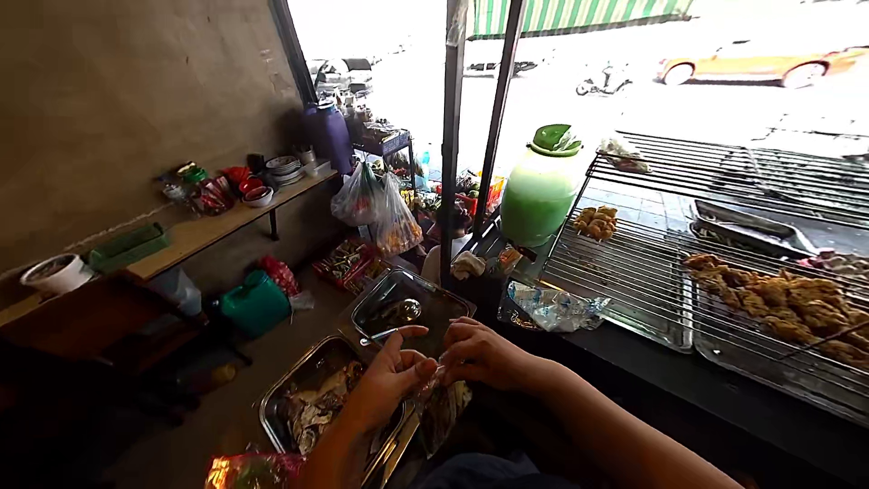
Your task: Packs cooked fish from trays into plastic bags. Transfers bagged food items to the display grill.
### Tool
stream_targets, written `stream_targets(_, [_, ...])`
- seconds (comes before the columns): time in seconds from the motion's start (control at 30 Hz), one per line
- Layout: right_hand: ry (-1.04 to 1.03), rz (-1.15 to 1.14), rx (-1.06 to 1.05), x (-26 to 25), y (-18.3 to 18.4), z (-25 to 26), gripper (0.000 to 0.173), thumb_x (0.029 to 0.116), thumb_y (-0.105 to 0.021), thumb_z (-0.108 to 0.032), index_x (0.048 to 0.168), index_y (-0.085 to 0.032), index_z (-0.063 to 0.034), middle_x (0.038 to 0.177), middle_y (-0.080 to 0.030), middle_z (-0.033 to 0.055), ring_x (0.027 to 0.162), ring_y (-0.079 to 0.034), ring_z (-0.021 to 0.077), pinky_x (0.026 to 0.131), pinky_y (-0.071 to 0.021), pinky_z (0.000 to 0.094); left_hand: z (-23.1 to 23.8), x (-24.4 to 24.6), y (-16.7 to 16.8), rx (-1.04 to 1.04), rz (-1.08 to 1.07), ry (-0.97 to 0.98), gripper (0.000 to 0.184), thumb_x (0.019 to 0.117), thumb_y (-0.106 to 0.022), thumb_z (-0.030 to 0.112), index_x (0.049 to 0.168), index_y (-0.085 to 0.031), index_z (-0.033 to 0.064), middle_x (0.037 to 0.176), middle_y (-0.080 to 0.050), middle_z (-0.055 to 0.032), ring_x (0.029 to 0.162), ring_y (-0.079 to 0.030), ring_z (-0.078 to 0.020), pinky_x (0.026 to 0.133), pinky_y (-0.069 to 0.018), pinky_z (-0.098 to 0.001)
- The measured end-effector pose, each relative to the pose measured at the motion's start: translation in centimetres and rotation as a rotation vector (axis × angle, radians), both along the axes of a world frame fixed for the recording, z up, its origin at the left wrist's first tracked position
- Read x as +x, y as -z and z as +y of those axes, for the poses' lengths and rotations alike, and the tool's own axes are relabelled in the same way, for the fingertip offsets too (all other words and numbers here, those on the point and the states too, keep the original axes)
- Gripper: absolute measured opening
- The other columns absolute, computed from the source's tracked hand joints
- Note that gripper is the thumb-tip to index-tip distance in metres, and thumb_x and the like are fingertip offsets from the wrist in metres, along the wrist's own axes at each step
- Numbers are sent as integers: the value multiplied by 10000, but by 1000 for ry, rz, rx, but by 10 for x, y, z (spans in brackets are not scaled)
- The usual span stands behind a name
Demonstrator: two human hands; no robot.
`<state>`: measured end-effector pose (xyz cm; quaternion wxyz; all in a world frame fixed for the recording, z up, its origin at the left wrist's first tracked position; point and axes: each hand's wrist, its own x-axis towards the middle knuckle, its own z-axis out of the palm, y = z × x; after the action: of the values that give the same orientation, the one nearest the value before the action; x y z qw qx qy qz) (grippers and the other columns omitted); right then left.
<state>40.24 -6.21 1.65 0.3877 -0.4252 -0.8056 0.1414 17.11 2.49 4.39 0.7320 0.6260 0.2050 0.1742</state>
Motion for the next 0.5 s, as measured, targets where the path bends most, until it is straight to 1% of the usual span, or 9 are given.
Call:
stream_targets(0.03, [-12, 29, 3, 1, -2, -3, 213, 969, -723, -316, 962, -786, -112, 991, -682, 77, 1041, -612, 194, 994, -476, 369, 1, 1, 2, -45, -3, 35, 628, 950, -728, 227, 1462, -381, 116, 875, -709, -6, 710, -659, -42, 674, -546, -192])
stream_targets(0.1, [-14, 67, -32, 3, -10, -12, 211, 984, -708, -278, 960, -788, -84, 1090, -693, 101, 1121, -608, 206, 1018, -479, 370, 4, 7, 6, -157, -5, 86, 632, 939, -742, 252, 1456, -400, 125, 865, -704, -4, 668, -631, -20, 624, -519, -166])
stream_targets(0.17, [-9, 74, -89, 9, -21, -23, 211, 1000, -689, -226, 980, -780, -37, 1155, -702, 124, 1175, -622, 214, 1047, -492, 366, 7, 17, 10, -258, -16, 132, 611, 943, -740, 246, 1444, -417, 111, 931, -714, -31, 753, -692, -68, 722, -582, -217])
stream_targets(0.2, [0, 69, -112, 14, -28, -29, 209, 1007, -677, -201, 987, -771, -16, 1155, -712, 127, 1168, -640, 206, 1039, -509, 352, 8, 23, 11, -279, -24, 142, 579, 960, -716, 233, 1438, -421, 90, 961, -717, -50, 796, -714, -101, 772, -603, -254])
stream_targets(0.27, [49, 36, -140, 31, -51, -44, 219, 1020, -650, -185, 992, -757, 5, 1098, -738, 118, 1084, -687, 169, 977, -547, 312, 8, 38, 12, -218, -24, 109, 462, 1020, -602, 190, 1427, -440, 46, 1021, -721, -80, 875, -730, -153, 837, -611, -316])
stream_targets(0.3, [83, 15, -142, 43, -65, -52, 237, 1030, -634, -195, 994, -752, 8, 1056, -744, 111, 1040, -696, 152, 952, -553, 301, 8, 46, 11, -125, 8, 66, 415, 1036, -554, 177, 1413, -466, 29, 1062, -715, -88, 926, -727, -171, 866, -608, -339])
stream_targets(0.37, [184, -33, -111, 76, -99, -68, 272, 1045, -605, -229, 1017, -752, -3, 1018, -748, 86, 1001, -694, 110, 935, -553, 286, 12, 63, 8, 161, 71, -35, 339, 1033, -573, 158, 1343, -561, 20, 1146, -720, -78, 1022, -715, -164, 904, -598, -332])
stream_targets(0.43, [310, -96, -61, 114, -139, -86, 260, 1049, -587, -227, 1031, -759, -33, 1011, -741, 29, 987, -681, 45, 923, -556, 239, 16, 86, 4, 515, 71, -141, 287, 1004, -636, 173, 1256, -662, 39, 1165, -720, -56, 1034, -706, -107, 906, -593, -276])
stream_targets(0.5, [446, -175, 13, 152, -178, -100, 211, 1031, -586, -186, 1026, -761, -69, 1000, -736, -16, 946, -683, 21, 883, -578, 227, 20, 118, -9, 816, 28, -227, 261, 993, -665, 221, 1194, -723, 64, 1165, -720, -59, 1031, -702, -76, 904, -592, -247])
